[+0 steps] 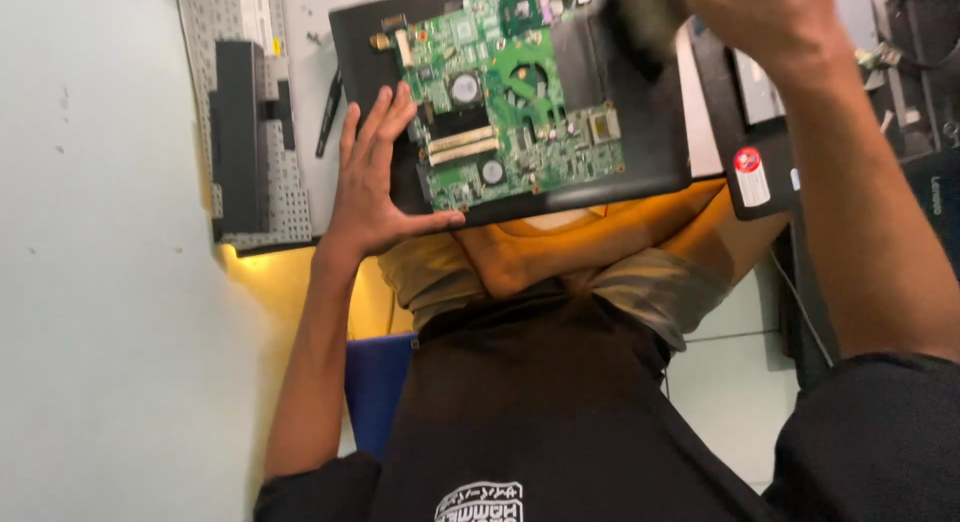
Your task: The person cleans a green motherboard using a blue brush. They hold the board steady with their left hand while brushing the surface with their right hand, covering various components and areas.
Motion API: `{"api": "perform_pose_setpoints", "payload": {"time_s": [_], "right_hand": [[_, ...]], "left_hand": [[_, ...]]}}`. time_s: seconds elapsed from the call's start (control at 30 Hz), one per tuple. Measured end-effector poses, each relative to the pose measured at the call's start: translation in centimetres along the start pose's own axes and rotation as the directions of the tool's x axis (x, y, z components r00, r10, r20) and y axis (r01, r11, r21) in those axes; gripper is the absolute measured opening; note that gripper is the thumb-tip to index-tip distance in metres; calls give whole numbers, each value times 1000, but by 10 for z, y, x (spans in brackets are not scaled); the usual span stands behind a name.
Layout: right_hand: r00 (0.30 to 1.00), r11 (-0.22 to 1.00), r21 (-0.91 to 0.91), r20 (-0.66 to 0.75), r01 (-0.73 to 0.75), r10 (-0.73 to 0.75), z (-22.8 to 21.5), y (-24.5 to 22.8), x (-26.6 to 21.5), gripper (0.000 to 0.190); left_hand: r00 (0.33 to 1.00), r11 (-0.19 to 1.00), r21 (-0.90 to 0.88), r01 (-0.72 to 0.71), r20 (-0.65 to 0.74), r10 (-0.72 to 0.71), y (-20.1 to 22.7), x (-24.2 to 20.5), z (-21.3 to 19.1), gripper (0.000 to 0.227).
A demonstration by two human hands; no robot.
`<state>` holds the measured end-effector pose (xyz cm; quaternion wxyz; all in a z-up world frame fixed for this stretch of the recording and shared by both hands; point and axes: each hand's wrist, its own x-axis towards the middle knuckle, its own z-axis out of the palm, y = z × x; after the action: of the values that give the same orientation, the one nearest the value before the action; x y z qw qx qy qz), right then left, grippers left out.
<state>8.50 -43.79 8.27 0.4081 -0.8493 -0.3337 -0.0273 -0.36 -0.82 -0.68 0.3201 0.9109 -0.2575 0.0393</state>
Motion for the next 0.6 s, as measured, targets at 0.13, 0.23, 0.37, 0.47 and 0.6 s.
{"api": "perform_pose_setpoints", "payload": {"time_s": [0.13,0.23,0.37,0.47,0.6], "right_hand": [[999,993,105,-2,-53,53,-5,-14,29,31],[994,974,197,14,-112,111,-6,-15,54,32],[997,936,-349,-71,-36,12,18,26,74,17],[959,774,-617,-109,142,-263,31,2,100,16],[960,965,-241,279,101,-31,96,-68,125,48]], "left_hand": [[994,992,-118,38,-94,-50,3,2,3,142],[1000,999,-41,-1,-4,0,7,5,-4,128],[999,999,-40,35,0,-35,6,3,-4,130],[999,997,-63,45,3,-45,6,4,-5,129],[999,999,-49,24,-34,-26,-4,-2,3,138]]}}
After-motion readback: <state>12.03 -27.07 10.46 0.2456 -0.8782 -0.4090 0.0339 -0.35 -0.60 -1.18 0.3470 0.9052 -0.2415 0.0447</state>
